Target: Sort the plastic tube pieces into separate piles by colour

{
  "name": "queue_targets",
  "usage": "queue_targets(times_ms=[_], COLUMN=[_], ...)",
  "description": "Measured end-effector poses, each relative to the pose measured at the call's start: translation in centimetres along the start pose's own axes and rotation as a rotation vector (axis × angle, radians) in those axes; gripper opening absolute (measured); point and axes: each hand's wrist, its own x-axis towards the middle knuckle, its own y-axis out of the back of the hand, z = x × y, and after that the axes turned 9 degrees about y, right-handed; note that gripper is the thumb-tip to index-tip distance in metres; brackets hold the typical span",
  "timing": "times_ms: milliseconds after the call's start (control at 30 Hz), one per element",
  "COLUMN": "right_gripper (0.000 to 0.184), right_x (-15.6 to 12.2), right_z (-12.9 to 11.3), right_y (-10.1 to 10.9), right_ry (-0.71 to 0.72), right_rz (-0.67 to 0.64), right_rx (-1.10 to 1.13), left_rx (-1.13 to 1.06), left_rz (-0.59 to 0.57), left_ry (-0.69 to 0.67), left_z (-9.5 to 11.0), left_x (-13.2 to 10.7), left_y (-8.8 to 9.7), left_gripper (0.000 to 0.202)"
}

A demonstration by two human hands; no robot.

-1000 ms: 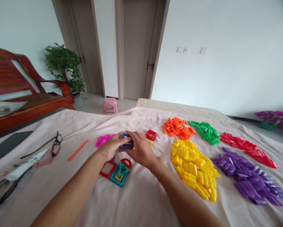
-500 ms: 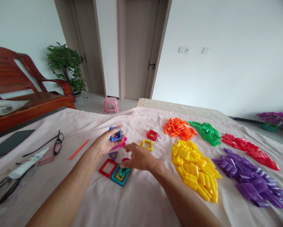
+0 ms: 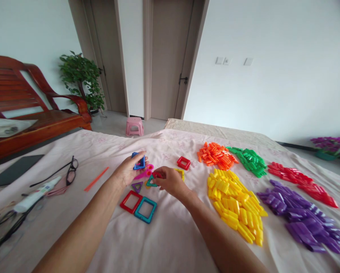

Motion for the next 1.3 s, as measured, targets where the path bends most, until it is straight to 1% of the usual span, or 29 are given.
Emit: queue_targets(times_ms=[100,167,200,267,333,400,433,467,533,633,700,733,833,900,1000,1133,1200,1233,1300], right_gripper=[0.027,0.023,0.019,0.017,0.029,0.043,0.046,0.045,0.034,0.016,0.016,0.018,0.027,0.028,0.026,0.018,0.015,0.013,0.013], right_x=[-0.4,-0.9,-1.2,-1.7,-2.1,-2.6,-2.7,-2.9,-2.9,-2.6,-2.2,-2.0,-1.2,-0.6,-0.1,-0.1,-0.3,-0.5,-0.8], right_z=[-0.8,-1.7,-2.2,-3.0,-3.6,-4.2,-4.4,-4.5,-4.5,-4.0,-3.4,-3.1,-2.3,-1.9,-1.5,-1.4,-1.5,-1.6,-1.8], right_y=[0.3,0.5,0.5,0.4,0.2,-0.2,-0.3,-0.5,-0.7,-0.8,-0.4,0.0,1.6,2.7,3.7,3.7,3.4,3.2,3.0], right_ry=[0.156,0.222,0.234,0.226,0.211,0.203,0.203,0.203,0.192,0.158,0.148,0.142,0.095,0.083,0.131,0.222,0.287,0.315,0.351], right_rz=[0.128,0.157,0.128,-0.016,-0.2,-0.327,-0.36,-0.386,-0.417,-0.415,-0.352,-0.284,-0.006,0.135,0.294,0.561,0.619,0.613,0.561], right_rx=[-0.274,-0.422,-0.458,-0.465,-0.462,-0.508,-0.54,-0.564,-0.576,-0.547,-0.506,-0.486,-0.429,-0.379,-0.275,-0.174,-0.176,-0.189,-0.23], left_rx=[-0.006,-0.006,-0.005,0.0,0.002,-0.002,-0.007,-0.012,-0.019,-0.023,-0.019,-0.018,-0.025,-0.025,-0.001,-0.001,-0.035,-0.059,-0.115], left_rz=[-0.001,-0.015,-0.015,-0.012,-0.007,-0.005,-0.006,-0.006,-0.008,-0.002,0.006,0.007,0.008,0.014,0.019,-0.032,-0.082,-0.108,-0.163], left_ry=[-0.034,-0.037,-0.04,-0.038,-0.027,-0.012,-0.009,-0.009,-0.016,-0.023,-0.031,-0.039,-0.066,-0.065,-0.025,0.01,0.04,0.053,0.069], left_z=[0.1,0.2,0.2,0.3,0.3,0.2,0.2,0.2,0.1,0.1,0.1,0.1,0.1,-0.1,-0.8,-1.9,-2.5,-2.8,-3.2], left_x=[0.3,0.3,0.2,0.1,0.0,0.0,0.0,0.0,0.1,0.1,0.1,0.0,-0.3,-0.6,-0.8,-0.9,-1.0,-1.0,-1.1], left_y=[0.3,0.4,0.4,0.3,0.2,0.1,0.1,0.1,0.2,0.2,0.2,0.1,-0.2,-0.6,-1.2,-1.8,-2.1,-2.3,-2.6], left_gripper=[0.024,0.025,0.025,0.026,0.025,0.025,0.025,0.026,0.027,0.027,0.028,0.029,0.033,0.035,0.036,0.035,0.035,0.034,0.033])
